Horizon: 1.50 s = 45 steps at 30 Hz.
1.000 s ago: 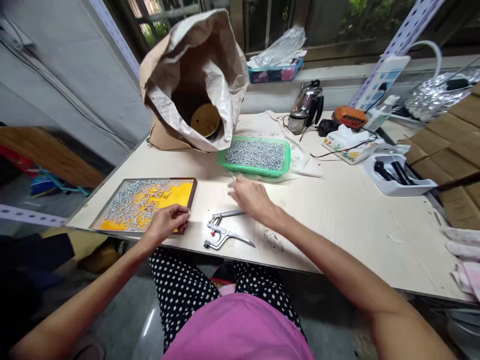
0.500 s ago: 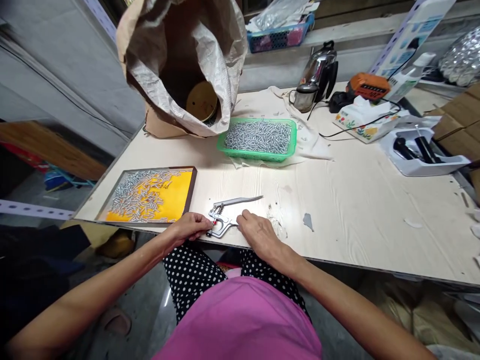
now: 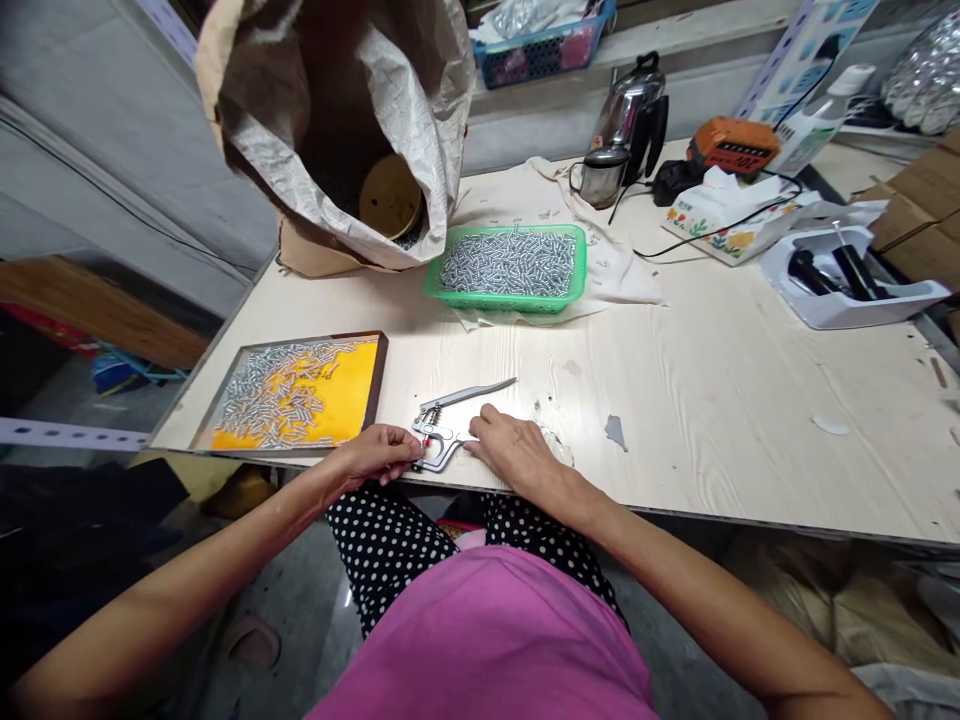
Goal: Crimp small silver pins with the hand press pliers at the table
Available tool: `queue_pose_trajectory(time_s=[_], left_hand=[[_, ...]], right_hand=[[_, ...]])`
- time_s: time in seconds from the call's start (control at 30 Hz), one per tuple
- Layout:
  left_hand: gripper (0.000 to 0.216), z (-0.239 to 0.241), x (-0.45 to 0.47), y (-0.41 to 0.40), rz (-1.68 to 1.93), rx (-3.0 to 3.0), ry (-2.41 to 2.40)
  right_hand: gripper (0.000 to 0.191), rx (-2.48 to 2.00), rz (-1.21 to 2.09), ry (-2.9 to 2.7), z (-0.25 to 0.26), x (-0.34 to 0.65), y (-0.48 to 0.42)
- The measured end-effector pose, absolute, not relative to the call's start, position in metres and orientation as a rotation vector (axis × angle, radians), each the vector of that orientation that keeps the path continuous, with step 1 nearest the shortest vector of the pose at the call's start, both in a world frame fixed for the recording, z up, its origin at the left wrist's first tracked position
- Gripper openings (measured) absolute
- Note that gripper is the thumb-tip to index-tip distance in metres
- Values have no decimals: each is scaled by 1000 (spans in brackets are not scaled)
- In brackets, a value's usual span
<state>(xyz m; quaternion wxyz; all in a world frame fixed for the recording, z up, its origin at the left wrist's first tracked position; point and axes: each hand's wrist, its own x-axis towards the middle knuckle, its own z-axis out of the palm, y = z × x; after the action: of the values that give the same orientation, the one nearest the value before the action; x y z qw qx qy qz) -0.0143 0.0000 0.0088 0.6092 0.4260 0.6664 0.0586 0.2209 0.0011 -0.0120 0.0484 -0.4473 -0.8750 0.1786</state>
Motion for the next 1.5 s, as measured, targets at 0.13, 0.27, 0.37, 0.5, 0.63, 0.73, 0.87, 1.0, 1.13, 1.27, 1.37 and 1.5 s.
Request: queue_pose_trajectory(time_s=[0.13,0.27,0.37,0.5,0.63,0.73,0.87,1.0,1.13,1.27,1.37,1.5], left_hand=[[14,11,-8,-20,247,1579,1720],[15,-1,5,-56,575,2317,1473],[18,-19,13,-76,614,2583,1258],[25,-38,13,-84,626,2677,1256],[27,-40,11,-84,603,2664,1268],[24,-34,14,-84,624,2606,1291],[14,-16,16,-75,738,2246,1383],[18,1,5,-48,783,1606,1677],[32,5,-5,-26,573,1146,1711],[37,6,-5,-21,435,1067,1738],[38,7,-5,-20,349,1052,1745],[32,9,-8,-13,211,1104,1718]], right_hand=[[19,-1490,433,-2607,-7,221,23],[19,-1505,267,-2665,-13,220,42],[21,-1404,253,-2732,-19,221,54],[19,-1221,295,-2814,-21,224,76],[15,-1132,364,-2855,-16,218,102],[17,-1149,354,-2839,-14,214,106],[14,-1187,328,-2722,-8,219,84],[18,-1108,440,-2628,-2,231,47],[23,-1143,538,-2551,-6,240,23],[22,-1191,530,-2487,-10,244,22],[21,-1195,509,-2474,-9,245,27],[20,-1204,461,-2482,-7,244,31]])
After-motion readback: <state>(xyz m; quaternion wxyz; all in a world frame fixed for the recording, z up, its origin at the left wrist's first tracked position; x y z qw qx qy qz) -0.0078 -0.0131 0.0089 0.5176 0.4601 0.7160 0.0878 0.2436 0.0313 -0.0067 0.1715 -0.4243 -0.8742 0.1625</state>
